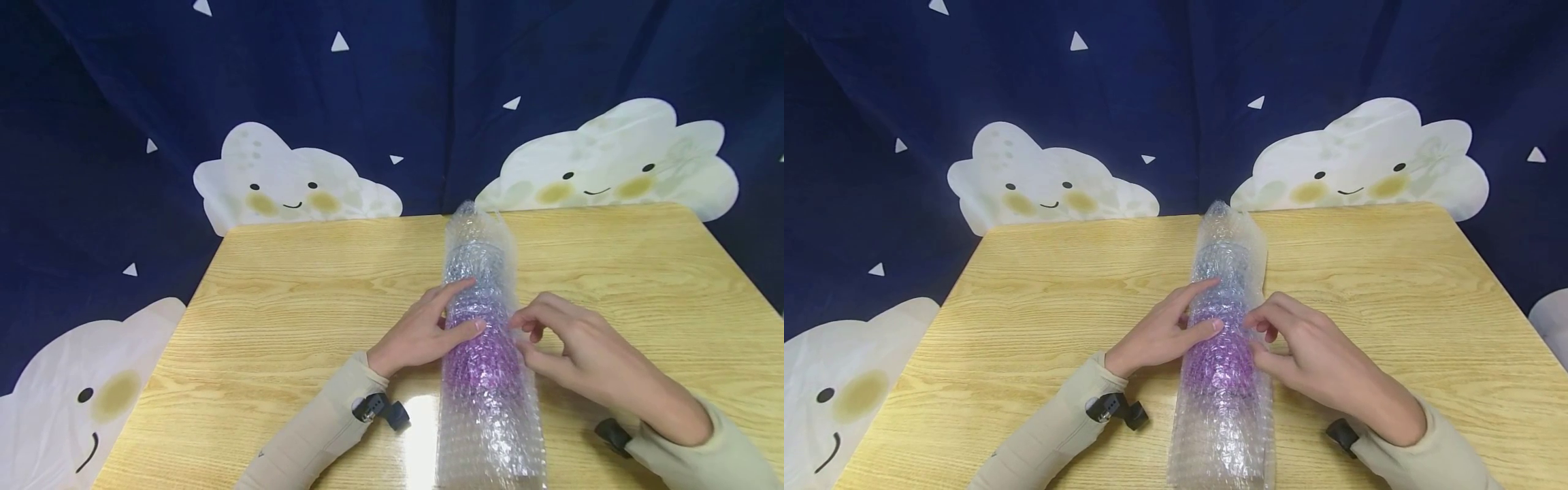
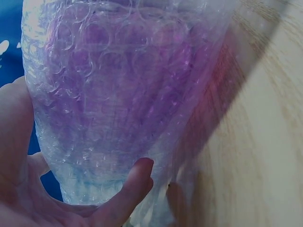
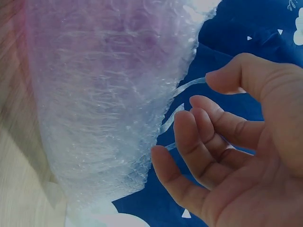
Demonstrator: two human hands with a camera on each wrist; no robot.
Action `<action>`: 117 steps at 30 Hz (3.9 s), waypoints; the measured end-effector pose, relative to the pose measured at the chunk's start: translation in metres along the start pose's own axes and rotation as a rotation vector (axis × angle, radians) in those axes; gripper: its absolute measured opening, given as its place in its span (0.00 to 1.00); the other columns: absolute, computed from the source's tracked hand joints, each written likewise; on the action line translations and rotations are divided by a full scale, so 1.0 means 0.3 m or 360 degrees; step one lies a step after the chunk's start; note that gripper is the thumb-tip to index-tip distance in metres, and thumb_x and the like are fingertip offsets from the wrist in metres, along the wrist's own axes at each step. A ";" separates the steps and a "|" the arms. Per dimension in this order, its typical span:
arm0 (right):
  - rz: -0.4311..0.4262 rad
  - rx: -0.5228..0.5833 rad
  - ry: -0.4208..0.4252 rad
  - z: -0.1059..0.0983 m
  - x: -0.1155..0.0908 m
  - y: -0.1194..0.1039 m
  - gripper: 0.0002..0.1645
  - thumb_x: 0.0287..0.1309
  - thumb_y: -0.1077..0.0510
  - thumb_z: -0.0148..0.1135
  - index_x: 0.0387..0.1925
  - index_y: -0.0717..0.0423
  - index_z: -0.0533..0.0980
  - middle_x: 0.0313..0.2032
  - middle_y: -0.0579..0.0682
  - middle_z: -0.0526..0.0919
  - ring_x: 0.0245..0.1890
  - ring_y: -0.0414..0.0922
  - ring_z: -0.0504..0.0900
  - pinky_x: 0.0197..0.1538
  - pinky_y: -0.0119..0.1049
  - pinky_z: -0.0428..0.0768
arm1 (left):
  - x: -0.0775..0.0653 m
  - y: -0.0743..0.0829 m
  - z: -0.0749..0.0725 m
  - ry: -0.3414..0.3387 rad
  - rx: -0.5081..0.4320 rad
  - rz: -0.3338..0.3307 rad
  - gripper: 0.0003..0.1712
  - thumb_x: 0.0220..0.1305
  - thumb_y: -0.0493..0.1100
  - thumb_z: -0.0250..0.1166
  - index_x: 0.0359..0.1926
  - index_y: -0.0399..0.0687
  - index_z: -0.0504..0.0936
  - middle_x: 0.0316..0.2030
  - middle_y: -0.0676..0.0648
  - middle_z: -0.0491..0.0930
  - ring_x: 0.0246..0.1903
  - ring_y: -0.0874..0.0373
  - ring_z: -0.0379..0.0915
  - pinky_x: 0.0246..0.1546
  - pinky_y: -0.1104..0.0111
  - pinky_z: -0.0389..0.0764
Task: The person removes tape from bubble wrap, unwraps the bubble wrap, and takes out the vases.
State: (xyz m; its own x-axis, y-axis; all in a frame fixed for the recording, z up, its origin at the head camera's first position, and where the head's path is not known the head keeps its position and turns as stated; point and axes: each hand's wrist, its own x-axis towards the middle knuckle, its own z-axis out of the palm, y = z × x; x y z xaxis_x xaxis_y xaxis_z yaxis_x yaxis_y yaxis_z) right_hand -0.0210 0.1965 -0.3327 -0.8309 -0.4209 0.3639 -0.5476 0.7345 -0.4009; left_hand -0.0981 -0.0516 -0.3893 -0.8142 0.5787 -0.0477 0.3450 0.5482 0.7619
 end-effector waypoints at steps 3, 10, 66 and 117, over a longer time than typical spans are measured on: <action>-0.0012 -0.0009 0.0005 -0.005 -0.005 -0.005 0.18 0.49 0.60 0.76 0.43 0.42 0.84 0.35 0.32 0.79 0.35 0.27 0.72 0.32 0.25 0.76 | 0.001 0.001 0.001 -0.0001 -0.0003 -0.0005 0.41 0.69 0.74 0.56 0.78 0.86 0.51 0.78 0.48 0.61 0.47 0.61 0.75 0.49 0.66 0.78; -0.0048 0.0006 -0.0007 -0.013 -0.022 -0.020 0.17 0.50 0.60 0.77 0.38 0.37 0.81 0.34 0.30 0.77 0.33 0.26 0.70 0.28 0.21 0.72 | 0.004 -0.001 0.002 0.0005 -0.0008 0.0006 0.41 0.69 0.74 0.56 0.79 0.85 0.52 0.78 0.49 0.61 0.48 0.61 0.75 0.50 0.67 0.79; -0.0247 0.0181 -0.0141 0.012 -0.052 -0.019 0.03 0.66 0.51 0.70 0.36 0.38 0.82 0.30 0.26 0.76 0.27 0.22 0.67 0.30 0.13 0.68 | -0.004 0.006 -0.002 -0.0009 -0.0022 -0.0021 0.41 0.69 0.74 0.56 0.78 0.86 0.51 0.79 0.48 0.60 0.49 0.60 0.76 0.50 0.66 0.79; -0.0204 0.0257 -0.0226 0.032 -0.056 -0.043 0.26 0.44 0.67 0.74 0.30 0.33 0.70 0.27 0.26 0.69 0.26 0.24 0.68 0.27 0.17 0.69 | 0.001 0.003 0.001 0.0004 -0.0026 -0.0010 0.41 0.69 0.73 0.56 0.78 0.86 0.52 0.76 0.49 0.63 0.45 0.60 0.74 0.47 0.68 0.78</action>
State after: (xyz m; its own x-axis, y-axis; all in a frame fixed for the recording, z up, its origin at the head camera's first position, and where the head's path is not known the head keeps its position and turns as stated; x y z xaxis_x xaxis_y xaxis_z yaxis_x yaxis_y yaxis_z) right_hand -0.0009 0.1891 -0.3417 -0.7528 -0.5842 0.3033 -0.6487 0.5802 -0.4925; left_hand -0.0979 -0.0507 -0.3889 -0.8174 0.5737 -0.0511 0.3319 0.5418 0.7722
